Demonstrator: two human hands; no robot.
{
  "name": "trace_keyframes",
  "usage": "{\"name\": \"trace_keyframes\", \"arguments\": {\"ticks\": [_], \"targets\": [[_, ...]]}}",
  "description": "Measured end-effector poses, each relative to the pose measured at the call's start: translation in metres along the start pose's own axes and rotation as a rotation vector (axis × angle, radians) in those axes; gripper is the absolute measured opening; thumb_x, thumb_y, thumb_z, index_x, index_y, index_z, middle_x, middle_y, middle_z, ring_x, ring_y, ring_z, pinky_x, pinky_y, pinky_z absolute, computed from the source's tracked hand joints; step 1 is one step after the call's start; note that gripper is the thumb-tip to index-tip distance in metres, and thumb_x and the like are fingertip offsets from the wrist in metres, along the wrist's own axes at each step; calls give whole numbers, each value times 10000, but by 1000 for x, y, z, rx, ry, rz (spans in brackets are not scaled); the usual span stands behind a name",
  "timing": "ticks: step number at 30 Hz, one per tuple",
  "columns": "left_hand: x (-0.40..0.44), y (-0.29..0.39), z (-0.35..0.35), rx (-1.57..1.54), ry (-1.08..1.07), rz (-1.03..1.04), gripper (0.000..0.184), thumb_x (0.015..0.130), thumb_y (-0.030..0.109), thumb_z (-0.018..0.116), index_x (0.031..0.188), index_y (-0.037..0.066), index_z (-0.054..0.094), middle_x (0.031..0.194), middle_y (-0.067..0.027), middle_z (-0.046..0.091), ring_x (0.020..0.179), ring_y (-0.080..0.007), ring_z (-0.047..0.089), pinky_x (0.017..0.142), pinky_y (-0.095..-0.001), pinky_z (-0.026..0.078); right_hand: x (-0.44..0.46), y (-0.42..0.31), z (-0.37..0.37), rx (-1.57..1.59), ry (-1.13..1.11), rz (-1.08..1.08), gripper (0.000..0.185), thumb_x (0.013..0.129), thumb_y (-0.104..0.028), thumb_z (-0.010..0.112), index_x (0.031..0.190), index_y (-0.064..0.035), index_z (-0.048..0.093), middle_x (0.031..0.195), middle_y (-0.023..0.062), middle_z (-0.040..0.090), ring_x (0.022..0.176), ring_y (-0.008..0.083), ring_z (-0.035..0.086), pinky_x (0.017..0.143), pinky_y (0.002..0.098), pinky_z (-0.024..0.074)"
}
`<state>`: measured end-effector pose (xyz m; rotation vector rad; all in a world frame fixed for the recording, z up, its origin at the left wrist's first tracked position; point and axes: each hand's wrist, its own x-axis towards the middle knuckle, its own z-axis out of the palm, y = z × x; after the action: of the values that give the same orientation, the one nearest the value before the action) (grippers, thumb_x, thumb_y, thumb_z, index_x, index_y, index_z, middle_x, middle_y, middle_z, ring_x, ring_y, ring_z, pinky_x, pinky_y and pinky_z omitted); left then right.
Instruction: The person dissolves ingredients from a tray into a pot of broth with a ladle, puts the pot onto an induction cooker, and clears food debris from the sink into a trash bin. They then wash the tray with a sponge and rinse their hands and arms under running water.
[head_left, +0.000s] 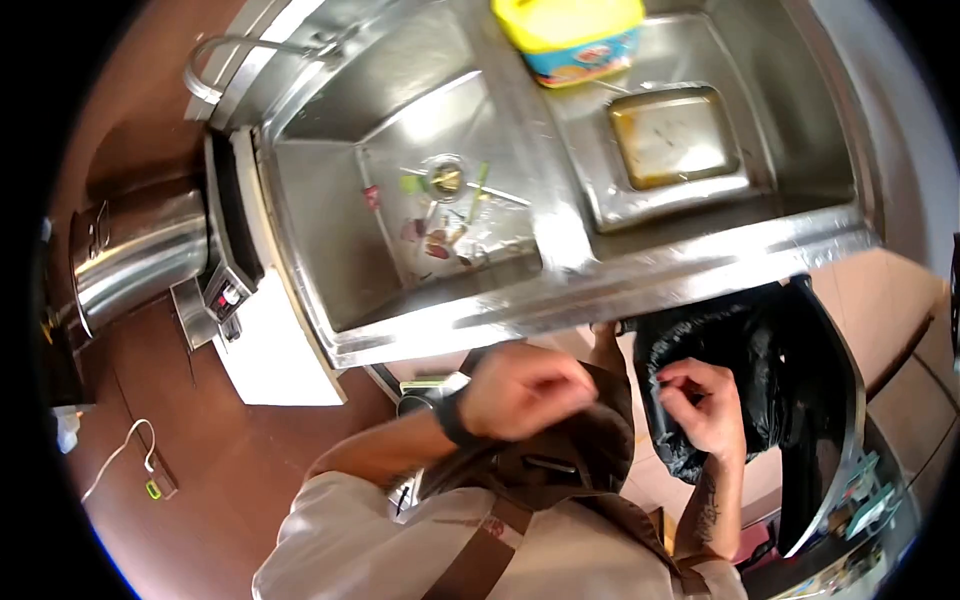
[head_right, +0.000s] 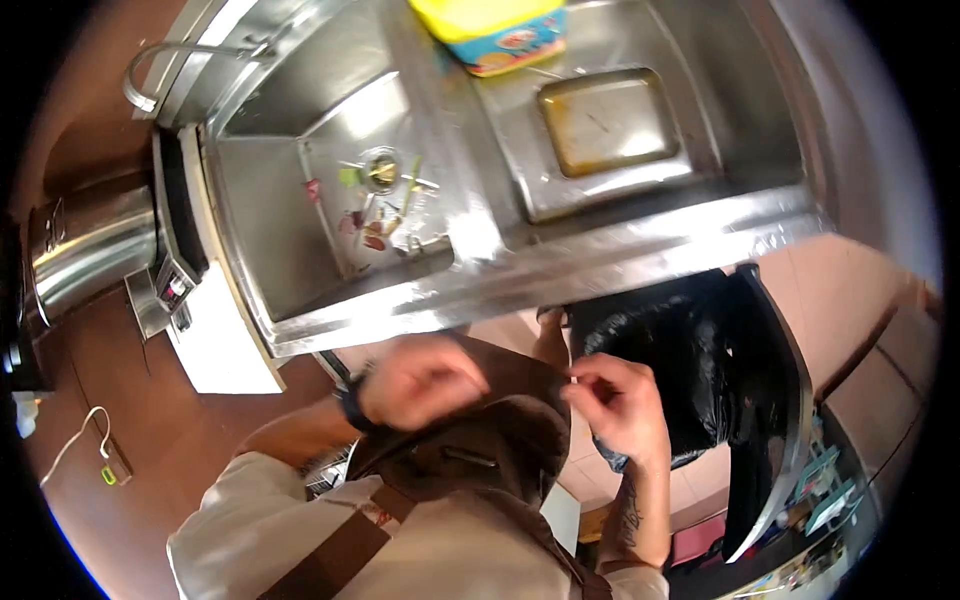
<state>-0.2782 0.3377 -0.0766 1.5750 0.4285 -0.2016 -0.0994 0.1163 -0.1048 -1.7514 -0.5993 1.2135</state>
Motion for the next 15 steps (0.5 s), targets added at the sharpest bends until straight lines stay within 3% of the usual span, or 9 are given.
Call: {"name": "trace_keyframes", "arguments": {"ticks": [2,4,5,7,11,12,13,14,15], "targets": [[-18,-56,-108,117,362,125,61,905,71,661,913,10,660,762,-22,664,698,-69,597,607,-244,479,71,-78,57,-244,-183,-189,180,838,-180,722,899,-24,655,676,102,636,601,233,628,584,327,493],[-13,-107,-201,241,653,-102,105,901,93,656,964,9,659,730,-50,673,729,-170,679,670,-303,542,152,-113,126,-384,-294,-221,223,862,-267,684,906,-52,645,730,146,658,694,331,653,654,413,519],[-14,-174,-256,486,704,-172,270,897,185,671,1109,25,628,992,-135,705,982,-275,674,838,-404,533,200,-111,166,-561,-344,-235,328,883,-356,647,1033,-65,635,789,148,680,736,335,665,721,425,524],[-3,-281,-333,998,736,-310,529,925,356,627,1354,79,493,1372,-208,518,1207,-314,533,1009,-433,423,296,-89,228,-843,-449,-97,352,891,-344,607,1098,-60,610,1039,206,682,1000,364,651,839,457,519],[38,-400,-372,912,798,-705,809,909,573,539,1540,141,271,1581,-257,178,1422,-462,228,1173,-504,208,434,34,281,-762,-115,288,301,958,-225,480,1132,-22,620,1210,217,639,1105,344,636,933,473,513],[45,-407,-368,729,741,-616,790,909,575,537,1541,177,277,1583,-251,183,1435,-497,161,1182,-529,161,445,44,293,-801,-40,309,304,960,-211,472,1154,-26,614,1256,218,606,1152,338,607,952,470,502],[55,-397,-346,839,663,-725,742,917,569,525,1534,226,296,1587,-251,170,1443,-486,153,1181,-545,154,443,52,304,-840,30,341,308,962,-197,464,1176,-29,608,1303,220,574,1199,332,578,972,468,492],[56,-410,-326,928,658,-625,705,926,555,520,1528,259,304,1579,-254,193,1435,-483,186,1182,-543,155,433,63,317,-875,99,381,315,963,-182,456,1198,-32,603,1349,221,542,1246,326,549,991,465,481],[49,-392,-308,867,592,-528,671,936,564,481,1513,248,351,1600,-208,172,1458,-453,145,1198,-522,103,416,82,330,-929,-86,245,312,959,-174,456,1197,-31,599,1349,219,533,1262,326,530,1003,462,473]]}}
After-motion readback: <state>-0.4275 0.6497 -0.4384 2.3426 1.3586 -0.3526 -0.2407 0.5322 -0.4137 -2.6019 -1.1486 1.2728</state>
